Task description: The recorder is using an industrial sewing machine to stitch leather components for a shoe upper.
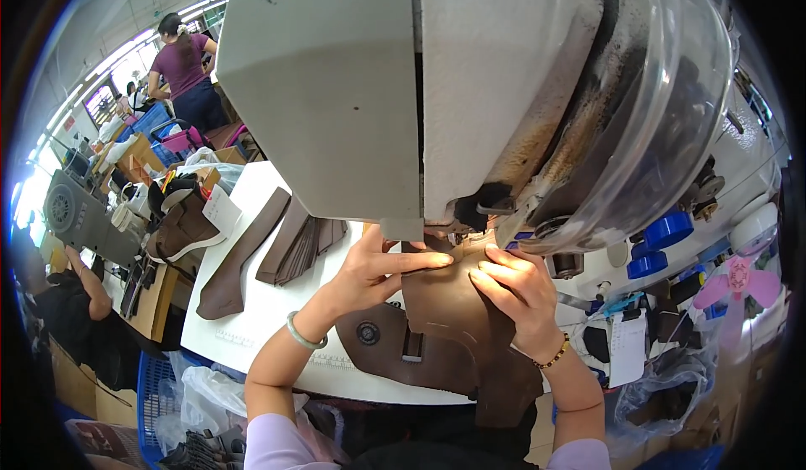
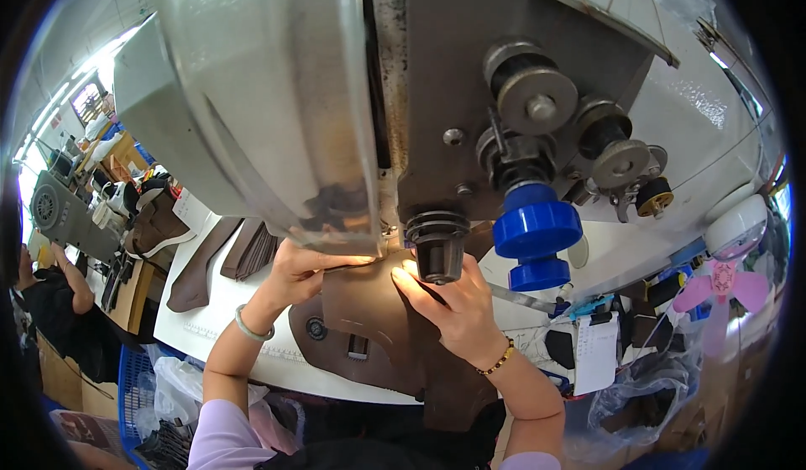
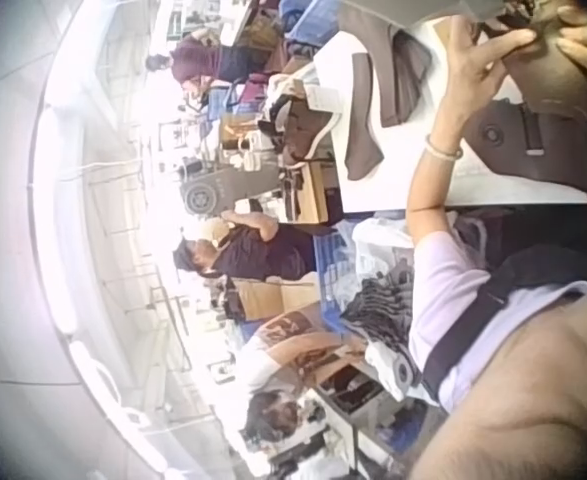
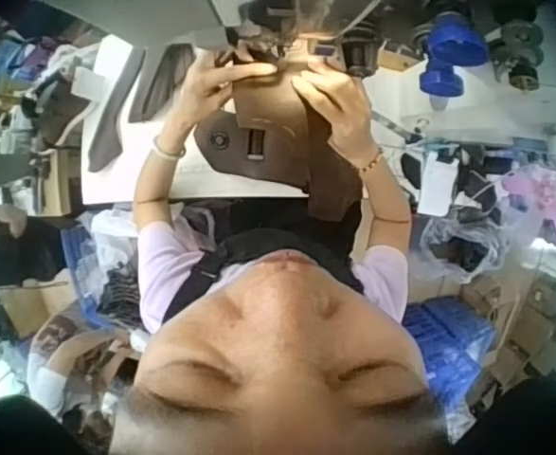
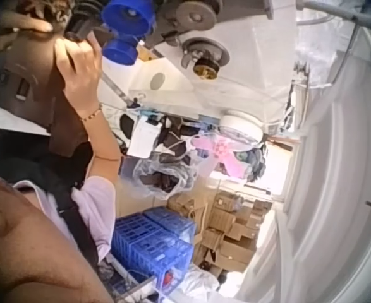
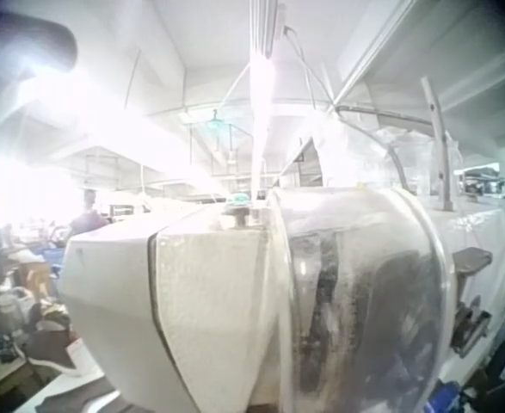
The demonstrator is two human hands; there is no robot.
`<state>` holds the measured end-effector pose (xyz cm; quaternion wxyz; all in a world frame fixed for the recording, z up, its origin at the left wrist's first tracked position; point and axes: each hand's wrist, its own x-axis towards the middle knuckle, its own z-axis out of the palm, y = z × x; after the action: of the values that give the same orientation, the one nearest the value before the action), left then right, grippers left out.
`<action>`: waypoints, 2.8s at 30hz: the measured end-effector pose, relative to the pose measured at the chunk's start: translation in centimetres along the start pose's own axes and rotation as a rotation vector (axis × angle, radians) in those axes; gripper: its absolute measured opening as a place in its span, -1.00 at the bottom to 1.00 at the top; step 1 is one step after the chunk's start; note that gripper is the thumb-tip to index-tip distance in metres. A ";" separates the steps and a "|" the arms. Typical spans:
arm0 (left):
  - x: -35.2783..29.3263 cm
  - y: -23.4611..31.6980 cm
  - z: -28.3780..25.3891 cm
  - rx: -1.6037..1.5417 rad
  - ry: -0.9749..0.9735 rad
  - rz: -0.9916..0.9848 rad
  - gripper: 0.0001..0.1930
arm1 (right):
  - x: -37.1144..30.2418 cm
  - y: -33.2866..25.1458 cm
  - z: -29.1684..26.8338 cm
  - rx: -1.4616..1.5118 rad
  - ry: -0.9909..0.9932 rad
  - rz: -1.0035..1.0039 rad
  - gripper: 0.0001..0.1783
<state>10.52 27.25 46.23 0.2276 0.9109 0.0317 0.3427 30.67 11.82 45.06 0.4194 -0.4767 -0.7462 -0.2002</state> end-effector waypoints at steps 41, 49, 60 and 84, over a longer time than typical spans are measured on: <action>0.3 -0.6 1.2 -0.176 0.126 -0.054 -0.61 | 0.5 0.1 0.6 -0.012 0.056 0.009 -0.67; 0.2 -1.6 1.7 -0.219 0.163 -0.046 -0.63 | 0.8 -0.4 0.4 -0.030 0.037 0.016 -0.65; 0.0 -1.3 1.7 -0.291 0.141 -0.132 -0.63 | 0.8 -0.3 0.6 -0.062 0.049 0.002 -0.63; 1.1 -0.6 2.7 -1.010 0.392 -0.580 -0.78 | 0.6 -0.1 0.7 -0.063 0.036 -0.005 -0.59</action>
<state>13.12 27.00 44.83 0.7051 0.5646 0.1533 0.4006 30.15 12.54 45.20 0.4170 -0.4840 -0.7331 -0.2334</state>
